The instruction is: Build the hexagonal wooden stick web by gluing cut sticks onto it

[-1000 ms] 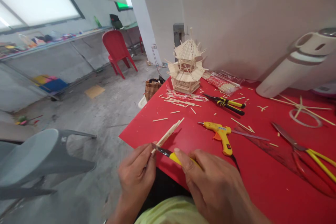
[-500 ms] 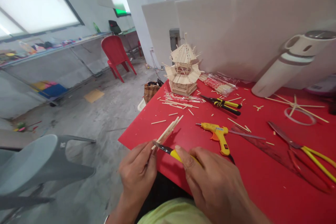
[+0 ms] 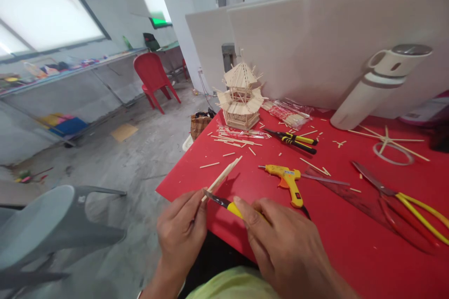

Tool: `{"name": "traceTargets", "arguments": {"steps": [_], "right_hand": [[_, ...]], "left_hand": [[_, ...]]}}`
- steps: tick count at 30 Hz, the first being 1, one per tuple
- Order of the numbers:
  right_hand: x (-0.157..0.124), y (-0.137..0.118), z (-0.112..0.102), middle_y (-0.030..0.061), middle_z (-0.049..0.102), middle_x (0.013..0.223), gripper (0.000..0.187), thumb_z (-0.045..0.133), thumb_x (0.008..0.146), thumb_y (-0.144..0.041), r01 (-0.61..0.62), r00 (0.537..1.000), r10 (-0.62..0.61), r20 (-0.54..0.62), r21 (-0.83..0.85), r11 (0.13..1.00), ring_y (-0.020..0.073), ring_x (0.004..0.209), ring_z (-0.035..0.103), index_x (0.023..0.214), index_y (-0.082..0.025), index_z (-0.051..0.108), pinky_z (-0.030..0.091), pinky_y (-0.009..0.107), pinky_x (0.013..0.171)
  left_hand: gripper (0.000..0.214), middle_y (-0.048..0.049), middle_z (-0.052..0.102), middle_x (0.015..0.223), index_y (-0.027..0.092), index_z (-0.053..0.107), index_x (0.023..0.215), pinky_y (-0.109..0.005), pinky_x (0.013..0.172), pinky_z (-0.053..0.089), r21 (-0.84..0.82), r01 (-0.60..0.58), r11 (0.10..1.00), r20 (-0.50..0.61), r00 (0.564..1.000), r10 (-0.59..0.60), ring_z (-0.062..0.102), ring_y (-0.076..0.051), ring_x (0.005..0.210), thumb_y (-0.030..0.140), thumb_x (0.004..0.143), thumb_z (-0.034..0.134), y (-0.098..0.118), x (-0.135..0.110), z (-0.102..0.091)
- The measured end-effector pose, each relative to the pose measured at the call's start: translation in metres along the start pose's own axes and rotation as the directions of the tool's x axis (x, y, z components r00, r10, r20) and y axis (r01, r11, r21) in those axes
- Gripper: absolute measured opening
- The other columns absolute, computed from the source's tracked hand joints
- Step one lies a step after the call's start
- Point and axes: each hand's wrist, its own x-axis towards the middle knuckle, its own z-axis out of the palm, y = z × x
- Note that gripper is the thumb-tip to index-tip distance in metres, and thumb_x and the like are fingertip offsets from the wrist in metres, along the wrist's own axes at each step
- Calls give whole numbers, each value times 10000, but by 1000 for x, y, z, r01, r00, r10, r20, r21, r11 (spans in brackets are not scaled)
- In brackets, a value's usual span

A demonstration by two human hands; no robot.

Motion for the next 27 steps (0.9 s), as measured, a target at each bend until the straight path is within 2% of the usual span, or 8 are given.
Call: {"name": "traceTargets", "arguments": {"steps": [15,22,27], "right_hand": [[1,0,5,46,624,796,354,454,982,-161,-13,999,12,-34,-30,999,164,646,576,1280,-168,644,354,289,595],[0,1,7,32,612,788,374,474,954,-139,-26,999,26,-20,-17,1000,171,635,561,1292,-186,628,303,300,582],[-1,0,11,23,612,807,411,487,936,-133,-30,1000,30,-2,-14,999,170,643,553,1327,-200,597,292,304,598]], "left_hand": [[106,-67,779,847,162,755,901,-198,686,573,1,15,1000,-3,1000,-15,723,-133,704,90,854,694,-2,1,2],[122,-54,764,828,166,749,924,-188,656,559,-34,28,999,30,999,-27,703,-119,682,84,864,681,-2,2,2],[124,-54,761,845,157,742,923,-186,692,559,-26,11,1000,35,999,-11,707,-117,711,68,860,683,-1,5,0]]}}
